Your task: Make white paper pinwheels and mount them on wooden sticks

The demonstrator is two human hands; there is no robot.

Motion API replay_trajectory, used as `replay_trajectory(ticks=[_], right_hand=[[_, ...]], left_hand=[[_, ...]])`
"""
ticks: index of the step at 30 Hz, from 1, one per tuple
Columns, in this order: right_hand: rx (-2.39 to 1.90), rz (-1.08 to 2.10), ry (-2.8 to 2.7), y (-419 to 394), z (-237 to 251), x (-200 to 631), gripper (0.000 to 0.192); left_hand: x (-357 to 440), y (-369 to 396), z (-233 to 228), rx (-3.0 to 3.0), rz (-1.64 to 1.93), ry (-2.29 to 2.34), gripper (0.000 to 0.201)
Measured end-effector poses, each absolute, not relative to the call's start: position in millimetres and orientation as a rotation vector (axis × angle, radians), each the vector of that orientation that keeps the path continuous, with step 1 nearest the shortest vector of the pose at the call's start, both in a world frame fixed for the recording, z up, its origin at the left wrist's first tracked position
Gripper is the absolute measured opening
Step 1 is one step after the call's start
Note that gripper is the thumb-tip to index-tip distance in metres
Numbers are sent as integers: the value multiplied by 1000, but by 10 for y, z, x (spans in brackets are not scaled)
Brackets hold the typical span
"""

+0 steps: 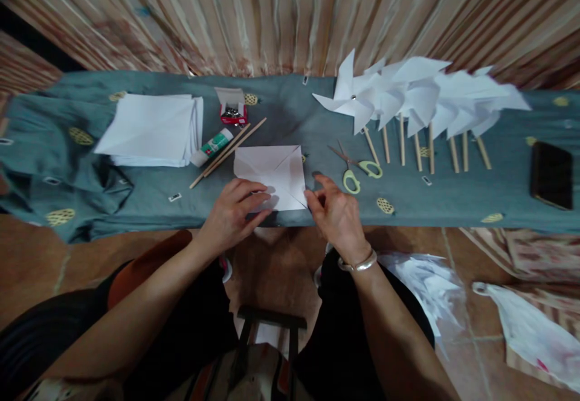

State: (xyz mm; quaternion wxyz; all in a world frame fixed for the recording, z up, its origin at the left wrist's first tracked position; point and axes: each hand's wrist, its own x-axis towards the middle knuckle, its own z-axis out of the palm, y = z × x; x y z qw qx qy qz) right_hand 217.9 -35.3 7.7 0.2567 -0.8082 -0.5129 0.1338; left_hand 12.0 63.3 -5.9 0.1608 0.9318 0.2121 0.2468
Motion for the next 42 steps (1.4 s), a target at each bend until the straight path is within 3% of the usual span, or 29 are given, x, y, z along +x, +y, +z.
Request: replay_trajectory(ticks=[7,19,26,37,42], right_hand=[[-1994,180,-1602,-422,27,2205,29],[-1752,651,-1432,-276,-50,2240,32],[-1590,873,-1357,-155,-50,2226,9],[-1615,905,-1456,-149,-20,2195,13],[-1701,710,-1434,-103,-101,2143,7]], left_hand=[[182,527,-141,2708,530,666,17],[158,542,-123,2637,598,681,18],[125,529,-35,2727,489,604,19],[132,532,-54,2644,449,620,18],[147,505,-68,2625,451,669,19]])
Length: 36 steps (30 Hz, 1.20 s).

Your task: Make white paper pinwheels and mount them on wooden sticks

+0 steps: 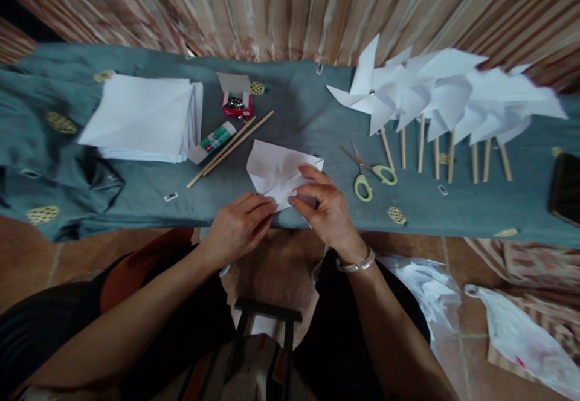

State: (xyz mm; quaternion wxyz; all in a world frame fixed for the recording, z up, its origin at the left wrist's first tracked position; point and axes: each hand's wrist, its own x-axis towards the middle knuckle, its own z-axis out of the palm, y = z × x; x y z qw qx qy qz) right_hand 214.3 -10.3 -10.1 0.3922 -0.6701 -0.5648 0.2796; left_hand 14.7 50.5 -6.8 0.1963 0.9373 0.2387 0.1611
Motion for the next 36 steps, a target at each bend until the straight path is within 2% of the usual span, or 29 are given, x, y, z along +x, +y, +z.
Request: replay_trajectory(ticks=[5,11,36], right_hand=[[-1766,516,-1486,-67,-130,2027,7],[-1813,439,-1551,-60,-143,1978,5],[-1852,351,-1625,-97,-87,1922,7]], left_hand=[[160,475,-109,2567,519,670,31],[153,476,-128,2560,518,636,23],[170,519,-134,2452,493,661,24]])
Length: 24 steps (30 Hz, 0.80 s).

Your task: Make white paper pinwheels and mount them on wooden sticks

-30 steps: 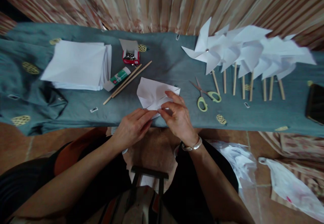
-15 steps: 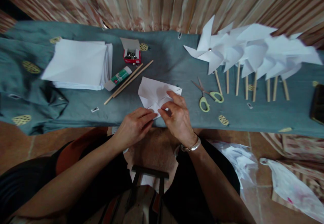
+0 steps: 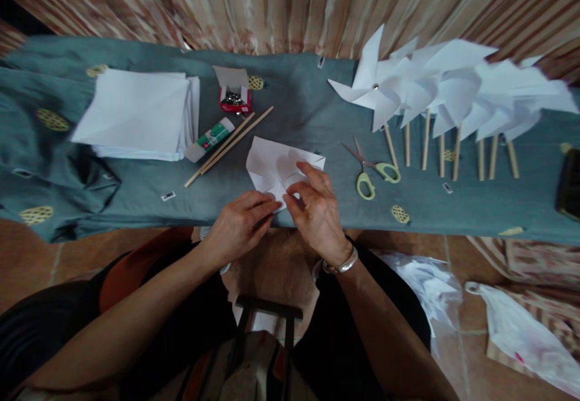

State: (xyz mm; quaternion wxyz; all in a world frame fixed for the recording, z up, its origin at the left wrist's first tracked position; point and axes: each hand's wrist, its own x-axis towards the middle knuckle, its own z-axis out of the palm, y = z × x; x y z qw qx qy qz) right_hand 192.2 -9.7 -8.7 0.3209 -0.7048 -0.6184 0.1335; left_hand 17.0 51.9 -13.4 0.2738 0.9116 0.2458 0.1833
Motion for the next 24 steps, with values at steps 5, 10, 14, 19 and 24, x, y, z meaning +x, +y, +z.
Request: replay_trajectory(ticks=[5,10,14,19,24], right_hand=[[-1792,279,-1695,-113,-110,1920,14],[-1701,207,-1787,-107,-138,1907,21],[-1717,210,-1814,-111,-127,1891,27],[-1753,225,-1836,-125,-110,1886,36],[-1812,222,-1874,-132,-92,1868,40]], left_hand=[[171,517,-130,2449,484,654,23],[175,520,-135,2439,480,649,23],[178,526,-124,2441,489,635,23],[176,530,-109,2432,475,630,23],[176,539,-112,2426,472,624,23]])
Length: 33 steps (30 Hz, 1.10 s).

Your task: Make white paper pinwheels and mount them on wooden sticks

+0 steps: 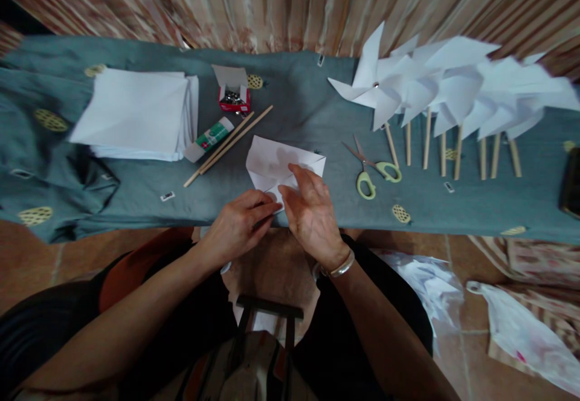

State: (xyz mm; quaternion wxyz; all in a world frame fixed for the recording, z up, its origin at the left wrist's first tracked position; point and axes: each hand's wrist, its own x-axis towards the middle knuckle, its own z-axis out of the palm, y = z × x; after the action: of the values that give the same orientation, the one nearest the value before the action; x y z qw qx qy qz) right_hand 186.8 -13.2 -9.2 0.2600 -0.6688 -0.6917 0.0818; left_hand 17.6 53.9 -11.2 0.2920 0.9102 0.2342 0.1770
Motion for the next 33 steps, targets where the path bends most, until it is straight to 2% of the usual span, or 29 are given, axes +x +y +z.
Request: replay_trajectory(ticks=[16,26,33], right_hand=[[-1827,99,-1918,-137,-103,1860,30],[-1876,159,-1954,-136,-149,1845,41],[-1915,130,-1960,-124,-200,1757,35]], left_hand=[[187,559,-83,2418,453,609,23],[182,555,-96,2431,426,615,24],[186,555,-71,2466,398,649,24]])
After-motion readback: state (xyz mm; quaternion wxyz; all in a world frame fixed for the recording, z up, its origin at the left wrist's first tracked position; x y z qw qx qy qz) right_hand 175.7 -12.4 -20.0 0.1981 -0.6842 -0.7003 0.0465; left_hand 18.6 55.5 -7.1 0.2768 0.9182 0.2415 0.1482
